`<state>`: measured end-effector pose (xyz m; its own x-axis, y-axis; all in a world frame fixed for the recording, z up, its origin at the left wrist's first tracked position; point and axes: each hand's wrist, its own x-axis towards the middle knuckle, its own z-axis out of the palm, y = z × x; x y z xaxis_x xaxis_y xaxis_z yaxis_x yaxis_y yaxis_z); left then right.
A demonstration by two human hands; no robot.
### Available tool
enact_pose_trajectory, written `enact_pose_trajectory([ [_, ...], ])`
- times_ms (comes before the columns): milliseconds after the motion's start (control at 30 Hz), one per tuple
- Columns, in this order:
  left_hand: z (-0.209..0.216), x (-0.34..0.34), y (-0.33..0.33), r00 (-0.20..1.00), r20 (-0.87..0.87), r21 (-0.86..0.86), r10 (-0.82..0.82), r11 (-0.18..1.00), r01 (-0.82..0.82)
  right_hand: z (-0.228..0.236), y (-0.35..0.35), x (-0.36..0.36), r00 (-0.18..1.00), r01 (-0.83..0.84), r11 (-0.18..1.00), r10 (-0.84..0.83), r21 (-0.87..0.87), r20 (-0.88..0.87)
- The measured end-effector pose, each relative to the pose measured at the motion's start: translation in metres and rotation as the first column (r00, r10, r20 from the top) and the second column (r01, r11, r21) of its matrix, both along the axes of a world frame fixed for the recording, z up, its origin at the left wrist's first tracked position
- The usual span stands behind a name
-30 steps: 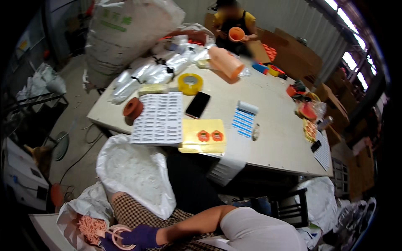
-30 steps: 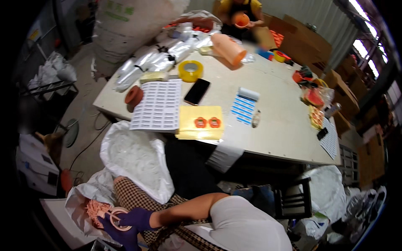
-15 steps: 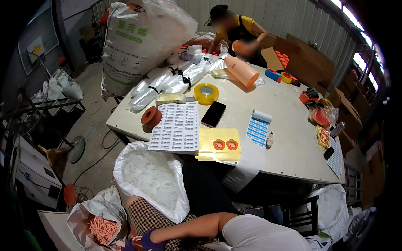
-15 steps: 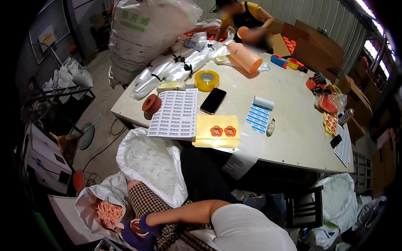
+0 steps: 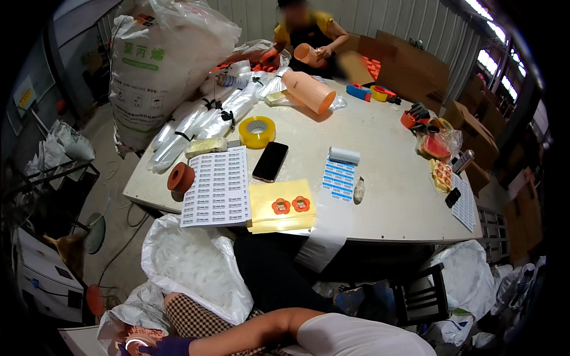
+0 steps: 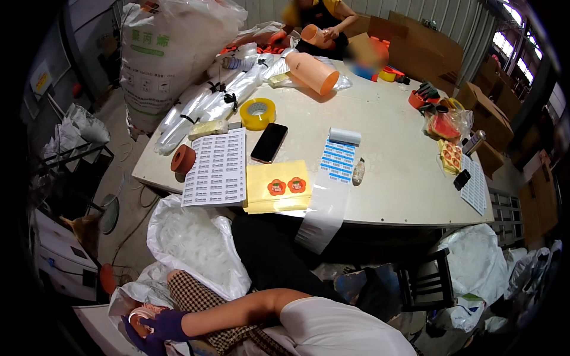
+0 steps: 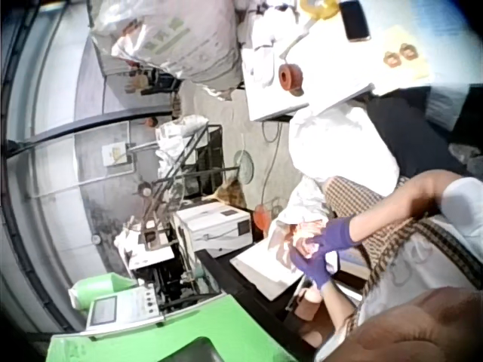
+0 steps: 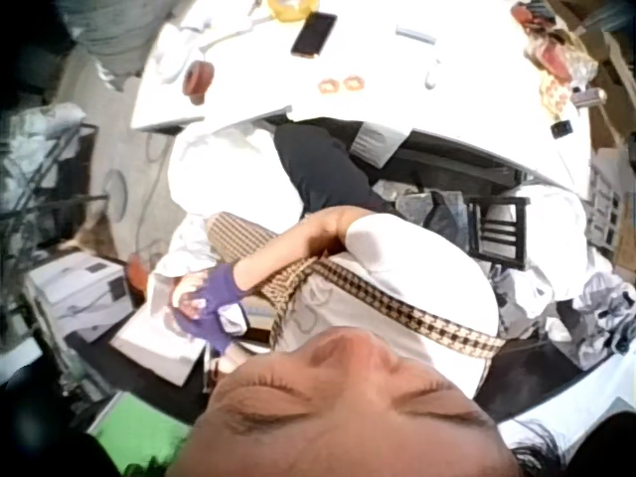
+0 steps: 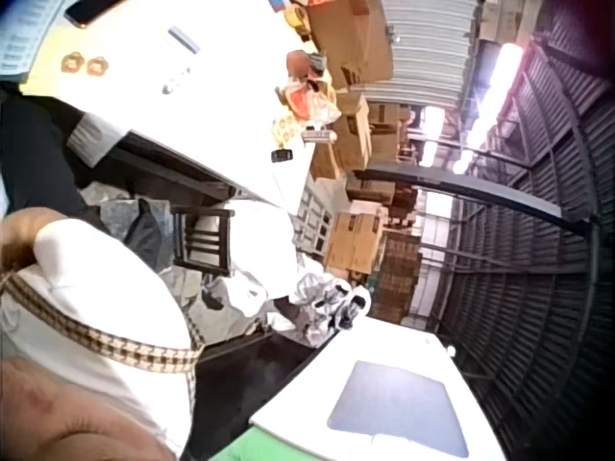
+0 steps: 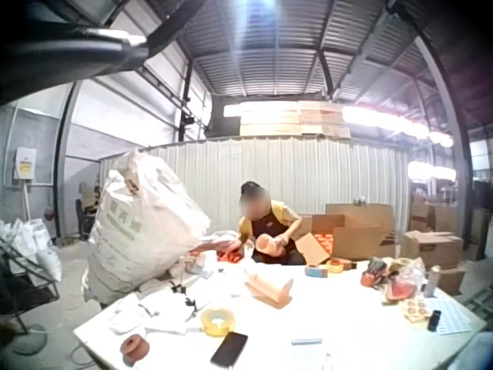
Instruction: The person applies stickers to pink plastic jugs, inserts orange plastic handles into the jugs, and organizes the finished products on a table in a manufacturing setting.
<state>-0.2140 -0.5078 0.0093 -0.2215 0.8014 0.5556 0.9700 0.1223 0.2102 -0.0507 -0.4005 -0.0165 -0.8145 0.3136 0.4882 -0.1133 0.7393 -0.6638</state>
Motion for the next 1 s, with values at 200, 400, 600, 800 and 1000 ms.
enact_pose_trajectory([
  [200,0.008,-0.010,0.007,0.961,0.247,0.287,0.122,0.938,-0.193,-0.001,0.072,0.175,0.902,0.037,0.999,-0.033,0.001,-0.432],
  [400,0.061,0.032,0.026,0.975,-0.084,0.368,0.205,0.916,-0.161,-0.025,0.112,0.473,0.443,0.818,0.493,-0.869,-0.295,-0.222],
  [600,0.035,0.134,0.054,0.865,-0.081,-0.184,-0.496,0.860,0.476,-0.055,0.139,0.560,-0.152,0.963,-0.141,-0.988,0.229,0.030],
  [800,-0.062,0.188,0.045,0.340,-0.098,-0.332,-0.935,0.353,0.875,-0.045,0.154,0.552,-0.182,0.976,-0.167,-0.978,0.137,0.105],
  [1000,-0.051,0.175,0.038,0.257,-0.159,-0.382,-0.953,0.299,0.874,-0.044,0.153,0.561,-0.135,0.929,-0.118,-0.991,0.351,0.022],
])
